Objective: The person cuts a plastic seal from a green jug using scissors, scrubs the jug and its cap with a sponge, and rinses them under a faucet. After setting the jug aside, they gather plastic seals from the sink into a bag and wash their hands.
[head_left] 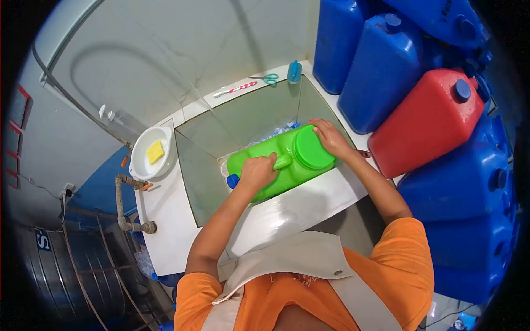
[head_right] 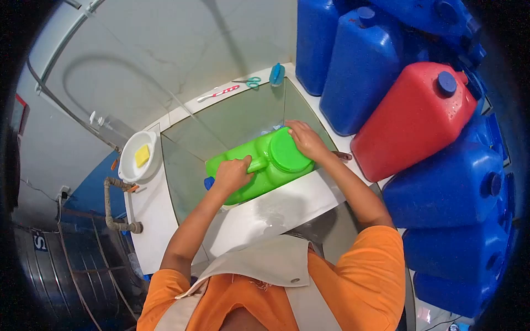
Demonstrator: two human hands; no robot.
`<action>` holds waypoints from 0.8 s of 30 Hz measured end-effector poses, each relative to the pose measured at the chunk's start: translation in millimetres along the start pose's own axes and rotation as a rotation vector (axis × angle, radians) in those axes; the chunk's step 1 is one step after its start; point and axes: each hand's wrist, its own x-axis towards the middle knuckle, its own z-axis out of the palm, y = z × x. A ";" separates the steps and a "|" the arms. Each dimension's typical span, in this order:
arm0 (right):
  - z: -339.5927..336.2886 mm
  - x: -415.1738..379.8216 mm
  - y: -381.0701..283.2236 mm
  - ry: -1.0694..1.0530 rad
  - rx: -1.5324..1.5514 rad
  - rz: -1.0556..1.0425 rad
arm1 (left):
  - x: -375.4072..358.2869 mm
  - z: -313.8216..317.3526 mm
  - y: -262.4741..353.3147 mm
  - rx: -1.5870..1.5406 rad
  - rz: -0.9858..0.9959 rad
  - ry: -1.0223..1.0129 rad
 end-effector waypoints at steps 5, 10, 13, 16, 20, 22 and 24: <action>1.9 -16.3 -57.7 -0.096 -0.656 -0.468 | -10.8 2.8 1.1 -0.021 -0.044 0.002; 30.0 -19.0 -64.1 0.006 -0.628 -0.103 | -13.6 7.4 -1.1 -0.051 -0.042 0.059; 49.5 -20.7 -72.1 0.151 -0.665 0.164 | -18.3 12.7 -2.1 -0.064 -0.061 0.101; 51.5 -15.8 -83.6 0.141 -0.692 0.344 | -19.1 17.0 2.2 -0.059 -0.129 0.166; 43.1 -33.0 -48.5 0.026 -0.614 0.387 | -36.8 17.2 -6.7 -0.066 -0.217 0.252; 1.6 -33.3 -63.9 -0.242 -0.416 0.472 | -49.6 16.6 -11.9 -0.067 -0.266 0.281; -26.0 -29.1 -82.8 -0.321 -0.178 0.509 | -61.4 16.5 -23.9 -0.074 -0.226 0.304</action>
